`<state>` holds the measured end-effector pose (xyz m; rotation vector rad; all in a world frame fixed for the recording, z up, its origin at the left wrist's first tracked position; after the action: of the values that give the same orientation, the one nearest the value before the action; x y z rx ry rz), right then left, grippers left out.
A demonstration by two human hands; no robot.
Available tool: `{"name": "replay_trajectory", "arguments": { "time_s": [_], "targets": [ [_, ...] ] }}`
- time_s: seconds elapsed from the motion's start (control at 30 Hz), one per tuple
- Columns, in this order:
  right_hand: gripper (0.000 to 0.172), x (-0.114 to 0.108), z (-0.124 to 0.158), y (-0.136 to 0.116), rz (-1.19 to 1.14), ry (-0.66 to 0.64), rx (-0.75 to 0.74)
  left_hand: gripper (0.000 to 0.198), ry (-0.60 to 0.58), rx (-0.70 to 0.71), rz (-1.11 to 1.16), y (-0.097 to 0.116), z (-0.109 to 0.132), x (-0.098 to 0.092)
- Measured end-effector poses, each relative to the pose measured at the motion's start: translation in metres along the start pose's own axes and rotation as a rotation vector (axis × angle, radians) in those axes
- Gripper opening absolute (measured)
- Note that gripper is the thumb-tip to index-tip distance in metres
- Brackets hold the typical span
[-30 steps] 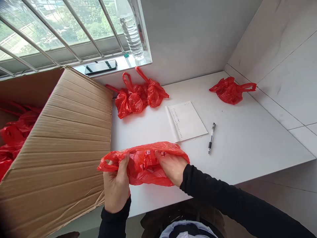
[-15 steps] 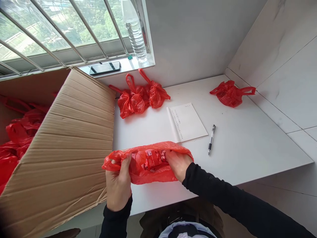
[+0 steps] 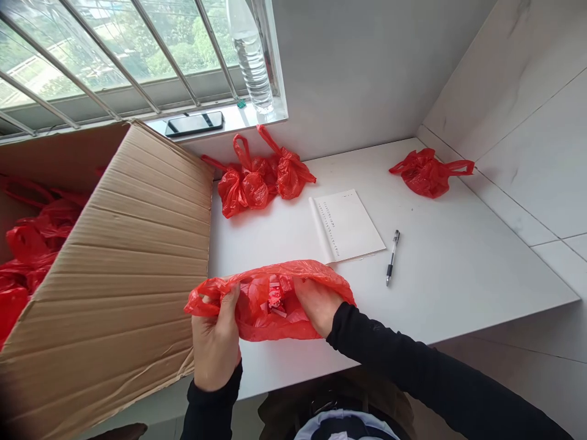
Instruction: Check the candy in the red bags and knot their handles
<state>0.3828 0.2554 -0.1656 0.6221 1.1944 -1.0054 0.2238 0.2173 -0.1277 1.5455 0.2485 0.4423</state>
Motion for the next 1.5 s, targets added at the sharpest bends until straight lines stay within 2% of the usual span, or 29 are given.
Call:
{"name": "replay_trajectory", "arguments": {
  "time_s": [0.13,0.27,0.47,0.63,0.77,0.9,0.97,1.1,1.17,1.2,1.27,1.37,1.43,1.5],
  "targets": [
    [0.041,0.006,0.009,-0.013,0.045,-0.020,-0.086,0.018,-0.007,-0.023,0.005,0.000,0.000,0.002],
    [0.034,0.006,0.015,-0.023,0.049,-0.021,-0.184,0.019,-0.001,-0.027,-0.003,0.002,0.001,0.003],
    [0.046,0.006,0.010,-0.003,0.088,-0.025,-0.071,0.021,-0.018,-0.004,-0.022,-0.001,-0.001,0.001],
    [0.034,-0.004,0.016,0.013,0.102,-0.033,0.010,0.022,-0.025,0.012,-0.025,-0.003,-0.001,0.001],
    [0.033,-0.015,0.024,0.019,0.106,-0.034,0.011,0.018,-0.032,0.024,-0.030,0.000,-0.001,0.004],
    [0.026,-0.021,0.034,0.022,0.115,-0.044,-0.003,0.034,-0.097,-0.104,0.062,0.013,0.004,0.007],
    [0.026,-0.028,0.044,0.022,0.080,0.044,-0.019,0.036,-0.140,-0.180,0.106,0.023,0.008,0.006],
    [0.031,-0.045,0.068,0.022,-0.095,0.452,-0.080,0.039,-0.229,-0.214,0.111,0.041,0.020,-0.001],
    [0.032,-0.043,0.073,0.024,-0.104,0.543,-0.050,0.043,-0.288,-0.230,0.121,0.043,0.025,-0.005],
    [0.031,-0.039,0.072,0.026,-0.078,0.532,-0.012,0.042,-0.317,-0.229,0.109,0.043,0.027,-0.007],
    [0.029,-0.025,0.064,0.031,-0.017,0.443,0.046,0.034,-0.356,-0.190,0.048,0.041,0.027,-0.009],
    [0.023,-0.007,0.052,0.037,-0.023,0.308,0.035,0.024,-0.390,-0.020,-0.047,0.040,0.024,-0.010],
    [0.024,-0.004,0.050,0.038,-0.051,0.271,0.033,0.022,-0.379,0.120,-0.102,0.041,0.022,-0.008],
    [0.023,-0.011,0.054,0.038,-0.078,0.268,0.042,0.020,-0.308,0.273,-0.192,0.044,0.023,-0.006]
  ]
}}
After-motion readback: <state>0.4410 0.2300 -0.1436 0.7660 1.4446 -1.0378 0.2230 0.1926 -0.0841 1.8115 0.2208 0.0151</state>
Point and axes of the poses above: each hand's wrist, its own z-axis away from the middle knuckle, its own x-axis out of the palm, y = z × x, the point moved 2 cm from there along -z, towards the middle knuckle, and after that the axes turned 11 degrees about z, right-handed, at the moved point
